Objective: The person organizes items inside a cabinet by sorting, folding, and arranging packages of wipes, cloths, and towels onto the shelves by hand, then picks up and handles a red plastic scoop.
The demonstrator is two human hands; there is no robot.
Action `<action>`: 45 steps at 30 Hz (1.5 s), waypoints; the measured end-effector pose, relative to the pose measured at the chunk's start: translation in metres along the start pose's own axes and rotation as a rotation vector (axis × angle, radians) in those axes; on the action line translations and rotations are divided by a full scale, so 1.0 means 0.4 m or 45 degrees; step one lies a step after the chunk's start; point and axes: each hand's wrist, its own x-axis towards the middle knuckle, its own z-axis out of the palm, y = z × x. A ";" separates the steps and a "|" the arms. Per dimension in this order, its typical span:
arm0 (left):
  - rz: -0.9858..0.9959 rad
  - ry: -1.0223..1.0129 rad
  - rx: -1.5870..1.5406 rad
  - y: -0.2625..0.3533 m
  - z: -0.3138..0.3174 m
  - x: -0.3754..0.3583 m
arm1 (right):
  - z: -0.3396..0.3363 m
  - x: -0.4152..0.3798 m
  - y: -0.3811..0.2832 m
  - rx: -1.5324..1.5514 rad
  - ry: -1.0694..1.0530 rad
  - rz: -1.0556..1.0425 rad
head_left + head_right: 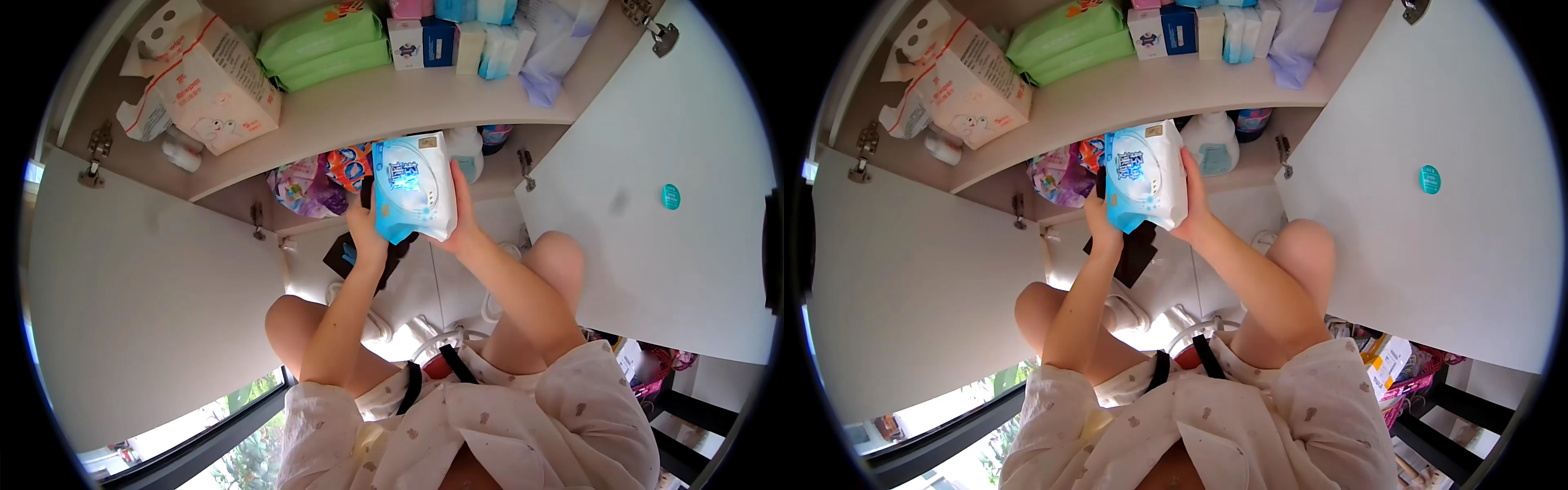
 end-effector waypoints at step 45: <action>-0.610 -0.513 -0.902 0.046 0.004 -0.025 | 0.000 -0.048 0.072 -1.977 0.341 -1.155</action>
